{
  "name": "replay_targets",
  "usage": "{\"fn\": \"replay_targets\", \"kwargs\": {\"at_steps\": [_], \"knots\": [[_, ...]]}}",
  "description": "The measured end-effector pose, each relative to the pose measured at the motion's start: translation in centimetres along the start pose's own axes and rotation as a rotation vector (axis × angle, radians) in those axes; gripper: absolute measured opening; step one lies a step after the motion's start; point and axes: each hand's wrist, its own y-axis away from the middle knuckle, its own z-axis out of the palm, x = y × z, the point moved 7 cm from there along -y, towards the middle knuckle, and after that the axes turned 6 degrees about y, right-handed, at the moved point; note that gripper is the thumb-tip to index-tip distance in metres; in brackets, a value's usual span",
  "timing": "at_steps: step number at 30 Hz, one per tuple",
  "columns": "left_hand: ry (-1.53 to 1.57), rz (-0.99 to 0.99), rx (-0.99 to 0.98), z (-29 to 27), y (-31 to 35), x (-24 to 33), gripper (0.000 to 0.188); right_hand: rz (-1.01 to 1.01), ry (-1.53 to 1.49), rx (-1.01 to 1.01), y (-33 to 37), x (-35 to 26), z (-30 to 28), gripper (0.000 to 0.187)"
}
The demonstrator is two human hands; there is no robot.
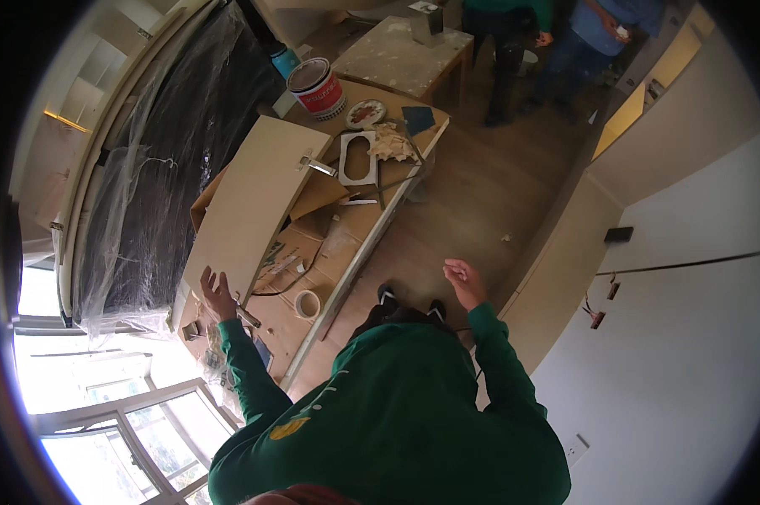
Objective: The person wipes a beige cabinet door with a cloth, then picks up a sanding block and sands the hinges and edges of the door on a workbench.
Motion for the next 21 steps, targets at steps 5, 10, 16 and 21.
{"fn": "replay_targets", "kwargs": {"at_steps": [5,10,16,21], "knots": [[-0.034,0.079,-0.077,6.7,-2.6,3.6,0.05,0.116,0.012,0.0,-4.0,-0.2,-1.5,0.039],[-0.104,0.15,-0.125,15.7,-7.6,6.3,0.053,0.117,-0.004,0.089,-9.4,2.2,-7.3,0.042],[-0.366,0.219,-0.157,26.0,-13.4,4.7,0.067,0.287,0.146,0.325,-12.7,1.8,-18.6,0.039],[-0.56,0.103,-0.277,30.9,-15.0,9.3,0.074,0.32,0.043,0.428,-16.4,1.9,-23.6,0.04]]}}
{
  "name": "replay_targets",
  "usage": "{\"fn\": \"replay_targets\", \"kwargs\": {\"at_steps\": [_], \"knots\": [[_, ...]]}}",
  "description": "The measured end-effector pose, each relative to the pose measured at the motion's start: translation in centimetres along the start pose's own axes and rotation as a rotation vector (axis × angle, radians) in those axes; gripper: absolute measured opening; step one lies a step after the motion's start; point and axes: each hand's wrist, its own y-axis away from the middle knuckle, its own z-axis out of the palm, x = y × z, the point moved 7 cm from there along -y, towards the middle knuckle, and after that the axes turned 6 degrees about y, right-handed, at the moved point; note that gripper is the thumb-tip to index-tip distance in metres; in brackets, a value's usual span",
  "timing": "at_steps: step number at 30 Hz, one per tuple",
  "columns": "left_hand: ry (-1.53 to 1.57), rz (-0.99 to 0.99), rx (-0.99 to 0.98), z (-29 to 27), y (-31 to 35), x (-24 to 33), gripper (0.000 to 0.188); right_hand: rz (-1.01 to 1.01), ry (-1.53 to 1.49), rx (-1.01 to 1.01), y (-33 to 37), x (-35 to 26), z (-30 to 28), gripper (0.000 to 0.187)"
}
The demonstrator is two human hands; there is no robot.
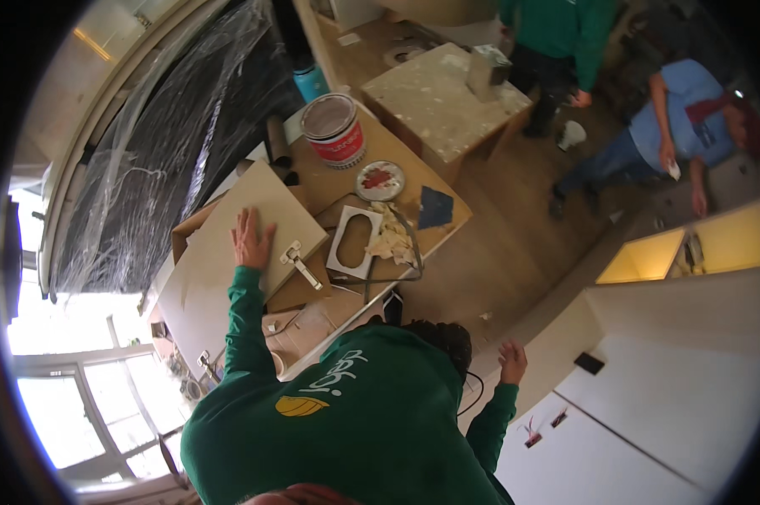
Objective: The person wipes a beige cabinet door with a cloth, then picks up a sanding block and sands the hinges and edges of the door on a workbench.
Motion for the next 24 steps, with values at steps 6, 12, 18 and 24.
{"fn": "replay_targets", "kwargs": {"at_steps": [6,12,18,24], "knots": [[-0.013,-0.096,-0.01,0.7,0.8,1.7,0.079,0.085,0.086,-0.123,-8.1,-2.9,3.0,0.046],[0.066,-0.176,-0.035,0.6,1.9,4.5,0.072,-0.177,0.341,-0.388,-22.6,-10.2,5.1,0.033],[0.373,-0.144,0.127,0.4,-9.8,8.0,0.052,-0.26,0.365,-0.304,-30.8,-18.8,2.3,0.029],[0.012,-0.234,0.188,5.7,-27.6,-9.1,0.054,-0.248,0.384,-0.189,-30.2,-17.3,-0.8,0.025]]}}
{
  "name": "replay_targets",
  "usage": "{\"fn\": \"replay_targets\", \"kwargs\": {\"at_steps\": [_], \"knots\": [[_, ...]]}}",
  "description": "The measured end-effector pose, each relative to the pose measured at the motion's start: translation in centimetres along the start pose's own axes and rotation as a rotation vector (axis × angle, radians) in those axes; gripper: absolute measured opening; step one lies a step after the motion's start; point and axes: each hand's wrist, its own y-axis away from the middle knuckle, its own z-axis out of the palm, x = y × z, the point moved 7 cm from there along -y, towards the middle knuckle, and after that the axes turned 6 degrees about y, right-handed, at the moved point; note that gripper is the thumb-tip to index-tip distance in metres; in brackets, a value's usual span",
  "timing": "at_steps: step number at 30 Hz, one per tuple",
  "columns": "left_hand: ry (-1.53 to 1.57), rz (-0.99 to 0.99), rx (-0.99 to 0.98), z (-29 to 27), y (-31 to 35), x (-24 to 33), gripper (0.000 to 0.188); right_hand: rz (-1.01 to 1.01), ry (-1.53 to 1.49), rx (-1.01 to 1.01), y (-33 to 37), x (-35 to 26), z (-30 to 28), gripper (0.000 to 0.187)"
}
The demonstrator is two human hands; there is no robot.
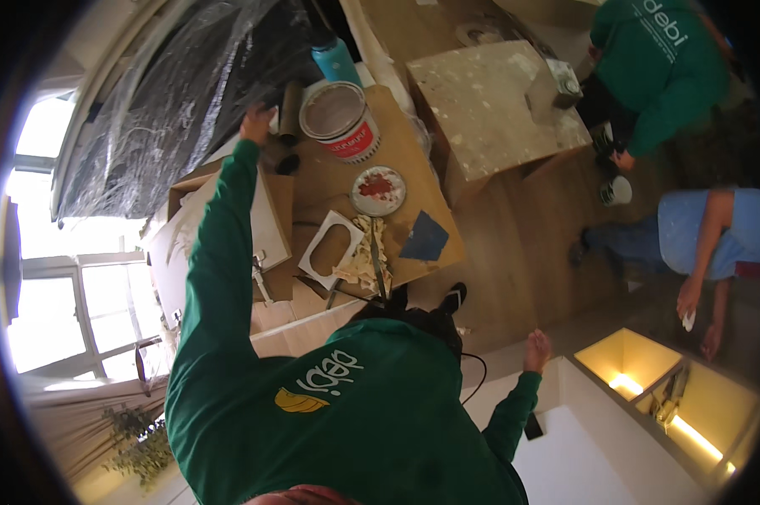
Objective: The person wipes a beige cabinet door with a cloth, then picks up a sanding block and sands the hinges and edges of the door on a workbench.
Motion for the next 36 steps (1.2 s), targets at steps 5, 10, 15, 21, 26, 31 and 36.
{"fn": "replay_targets", "kwargs": {"at_steps": [5,10,15,21,26,31,36], "knots": [[-0.167,-0.45,-0.353,11.7,-8.2,-4.2,0.107,0.164,0.272,0.038,12.4,6.7,-0.3,0.032],[-0.197,-0.497,-0.369,19.0,-8.6,-5.3,0.105,0.457,0.268,0.019,25.5,9.7,4.2,0.031],[-0.284,-0.25,-0.413,20.2,-11.4,-2.2,0.106,0.432,0.367,0.083,28.6,8.7,6.5,0.034],[-0.319,-0.183,-0.393,14.7,-12.8,-0.6,0.107,0.367,0.232,0.276,25.8,5.2,2.6,0.037],[-0.248,-0.217,-0.303,5.8,-10.8,1.1,0.108,0.242,0.23,0.305,20.0,5.6,0.4,0.034],[0.139,-0.199,-0.116,-3.6,-7.6,8.0,0.108,-0.033,0.061,0.316,14.6,5.7,-1.8,0.04],[0.453,-0.062,-0.022,-12.3,-3.0,13.0,0.1,-0.036,0.118,0.164,11.2,4.2,-5.3,0.046]]}}
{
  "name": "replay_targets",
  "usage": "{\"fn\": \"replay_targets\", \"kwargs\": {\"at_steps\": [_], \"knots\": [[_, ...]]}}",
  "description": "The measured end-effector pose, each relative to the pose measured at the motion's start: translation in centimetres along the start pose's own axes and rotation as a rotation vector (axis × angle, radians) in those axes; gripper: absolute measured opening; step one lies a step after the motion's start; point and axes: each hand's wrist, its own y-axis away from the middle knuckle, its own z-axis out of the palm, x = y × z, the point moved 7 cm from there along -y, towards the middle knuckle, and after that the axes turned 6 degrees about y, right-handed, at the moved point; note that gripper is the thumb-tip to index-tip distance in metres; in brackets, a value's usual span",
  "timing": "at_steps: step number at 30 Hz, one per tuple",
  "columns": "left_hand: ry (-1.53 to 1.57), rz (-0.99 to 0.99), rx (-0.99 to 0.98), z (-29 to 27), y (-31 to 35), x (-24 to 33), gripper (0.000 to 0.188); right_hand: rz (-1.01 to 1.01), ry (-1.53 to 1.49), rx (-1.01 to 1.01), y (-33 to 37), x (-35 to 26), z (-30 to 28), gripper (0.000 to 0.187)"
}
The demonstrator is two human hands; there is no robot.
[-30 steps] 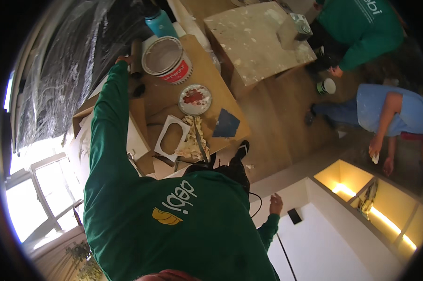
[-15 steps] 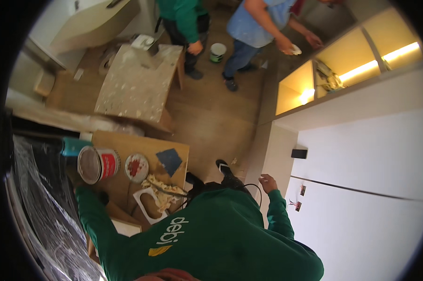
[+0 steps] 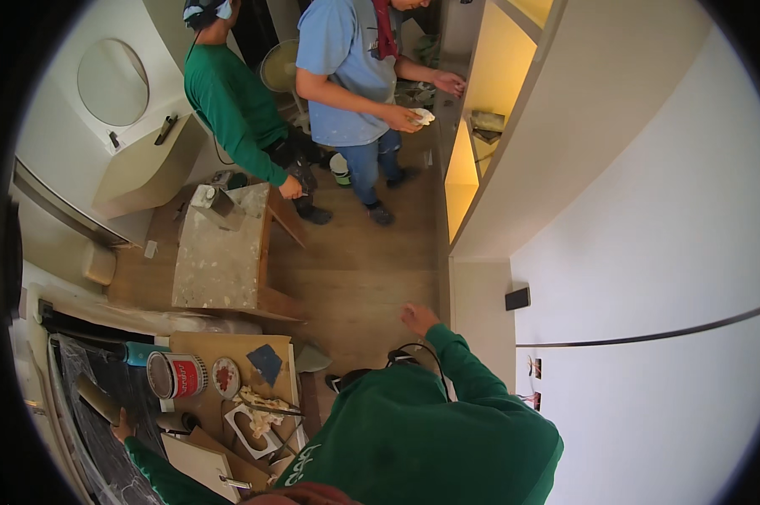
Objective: The person wipes a beige cabinet door with a cloth, then picks up a sanding block and sands the hinges and edges of the door on a workbench.
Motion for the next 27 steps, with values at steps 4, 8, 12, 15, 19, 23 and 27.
{"fn": "replay_targets", "kwargs": {"at_steps": [4,8,12,15,19,23,27], "knots": [[0.427,0.071,-0.044,-1.0,5.6,3.3,0.089,-0.042,-0.163,-0.08,-1.2,0.6,-2.2,0.046],[0.286,-0.064,-0.131,0.6,10.8,4.7,0.075,-0.069,-0.233,-0.088,-1.5,3.0,-3.6,0.043],[0.441,-0.237,-0.04,0.9,12.5,5.3,0.071,-0.003,-0.246,-0.102,-1.7,4.2,-2.9,0.041],[0.741,-0.338,-0.008,-1.0,12.6,1.9,0.069,-0.001,-0.227,-0.104,-0.9,2.2,-2.2,0.041],[0.911,-0.357,-0.06,4.0,12.2,3.0,0.07,0.11,-0.18,-0.059,-0.4,2.9,-0.9,0.039],[0.702,-0.42,-0.021,4.2,7.8,-3.5,0.072,0.085,-0.14,-0.061,-1.0,0.8,0.8,0.039],[0.495,-0.488,0.121,6.6,3.0,-8.9,0.066,0.174,-0.163,0.042,-2.8,2.0,0.4,0.042]]}}
